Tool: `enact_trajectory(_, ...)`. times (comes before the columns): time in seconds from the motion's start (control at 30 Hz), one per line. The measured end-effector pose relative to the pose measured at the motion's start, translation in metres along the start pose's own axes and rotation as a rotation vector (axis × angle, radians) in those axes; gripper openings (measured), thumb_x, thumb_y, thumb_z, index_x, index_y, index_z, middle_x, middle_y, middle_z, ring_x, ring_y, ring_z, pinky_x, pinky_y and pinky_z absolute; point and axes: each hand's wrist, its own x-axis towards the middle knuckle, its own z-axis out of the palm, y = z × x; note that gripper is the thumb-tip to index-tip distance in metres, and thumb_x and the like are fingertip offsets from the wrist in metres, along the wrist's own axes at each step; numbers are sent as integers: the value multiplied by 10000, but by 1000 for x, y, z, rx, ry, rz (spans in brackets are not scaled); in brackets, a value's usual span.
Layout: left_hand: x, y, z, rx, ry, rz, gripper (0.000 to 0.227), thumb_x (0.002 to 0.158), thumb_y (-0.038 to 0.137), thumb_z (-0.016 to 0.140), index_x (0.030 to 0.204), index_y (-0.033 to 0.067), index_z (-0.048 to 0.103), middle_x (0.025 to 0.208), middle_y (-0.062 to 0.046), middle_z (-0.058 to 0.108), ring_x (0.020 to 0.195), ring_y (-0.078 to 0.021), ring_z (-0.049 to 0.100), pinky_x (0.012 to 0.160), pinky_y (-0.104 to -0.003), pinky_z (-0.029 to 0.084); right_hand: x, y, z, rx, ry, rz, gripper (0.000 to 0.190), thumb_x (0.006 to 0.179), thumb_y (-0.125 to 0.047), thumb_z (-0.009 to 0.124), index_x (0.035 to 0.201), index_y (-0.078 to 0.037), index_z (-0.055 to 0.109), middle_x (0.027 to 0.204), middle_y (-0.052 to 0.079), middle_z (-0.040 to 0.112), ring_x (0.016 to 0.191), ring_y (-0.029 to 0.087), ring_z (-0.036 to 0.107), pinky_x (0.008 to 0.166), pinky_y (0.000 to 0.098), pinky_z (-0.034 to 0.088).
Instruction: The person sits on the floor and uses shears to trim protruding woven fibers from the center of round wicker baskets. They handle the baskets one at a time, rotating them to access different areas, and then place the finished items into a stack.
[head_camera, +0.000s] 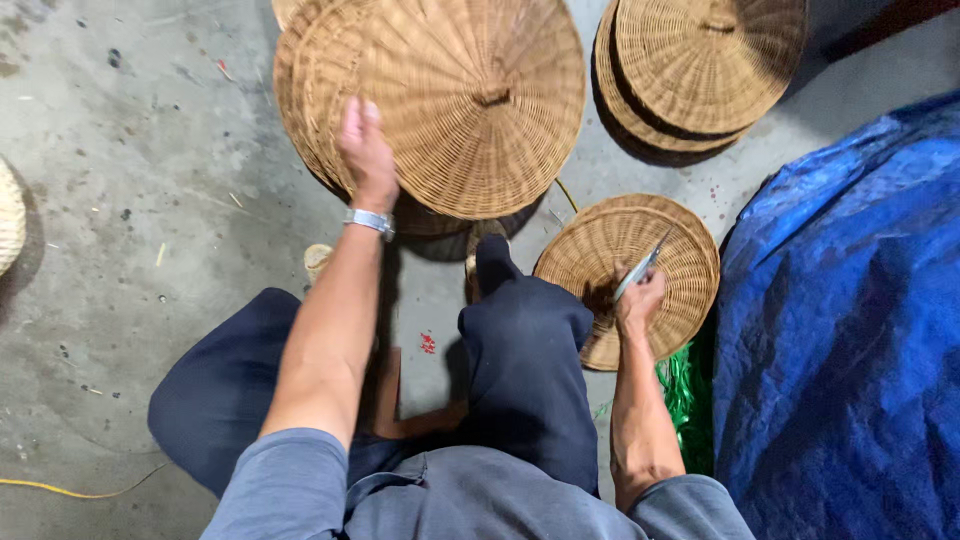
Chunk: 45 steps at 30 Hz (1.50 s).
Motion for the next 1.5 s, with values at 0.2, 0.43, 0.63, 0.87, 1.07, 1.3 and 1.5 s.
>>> enact_trajectory(0.2, 59, 144, -73, -527, -298, 186, 368, 1119, 156, 608, 1397, -84, 596, 1262, -117, 711, 1110, -159, 672, 1017, -323, 582, 39, -175, -10, 452, -302, -188, 322, 989, -126, 795, 1054, 26, 519, 891, 77, 619, 720, 152, 667, 616, 285, 579)
enact_trajectory(0.43, 35, 275, -158, -435, -452, 129, 312, 1087, 94, 651, 1353, -65, 613, 1200, -100, 734, 1034, -155, 706, 973, -316, 607, 20, -360, -47, 1057, -958, -240, 454, 1046, -286, 715, 1299, 73, 600, 1094, 119, 696, 939, 179, 690, 797, 296, 585)
enact_trajectory(0.63, -1, 310, -216, -420, -480, 44, 278, 1130, 107, 724, 1293, -93, 620, 1118, -102, 706, 946, -146, 677, 877, -279, 590, -65, -390, -58, 1032, -1127, -177, 388, 921, -100, 665, 1286, 20, 618, 1140, 103, 724, 970, 191, 725, 882, 334, 620)
enact_trajectory(0.87, -157, 312, -251, -704, -397, -291, 718, 1015, 473, 641, 1479, -66, 539, 1347, -187, 699, 1136, -256, 740, 968, -383, 630, -117, -351, -71, 1275, -1014, -39, 309, 938, -47, 643, 1220, 75, 614, 1152, 159, 720, 1032, 268, 729, 986, 411, 620)
enact_trajectory(1.07, -233, 270, -224, -1021, -355, -327, 537, 993, 307, 645, 1420, 4, 527, 1365, -148, 654, 1213, -300, 687, 1074, -487, 563, -158, -324, -78, 1263, -953, -129, 367, 933, -35, 632, 1279, 82, 607, 1201, 168, 707, 1081, 277, 714, 1032, 416, 590)
enact_trajectory(1.3, -236, 243, -227, -1013, -271, -306, 342, 1063, 140, 584, 1352, -43, 583, 1298, -187, 672, 1156, -336, 681, 1035, -520, 576, -185, -296, -84, 1469, -1076, 117, 442, 915, -166, 602, 1312, 29, 603, 1279, 174, 698, 1192, 335, 674, 1112, 481, 527)
enact_trajectory(1.5, -244, 241, -238, -1016, -286, -325, 336, 1046, 122, 589, 1345, -32, 583, 1294, -180, 677, 1168, -338, 681, 1040, -526, 571, -203, -277, -78, 1603, -998, 153, 434, 909, -148, 588, 1305, 23, 628, 1285, 174, 687, 1199, 348, 657, 1121, 510, 520)
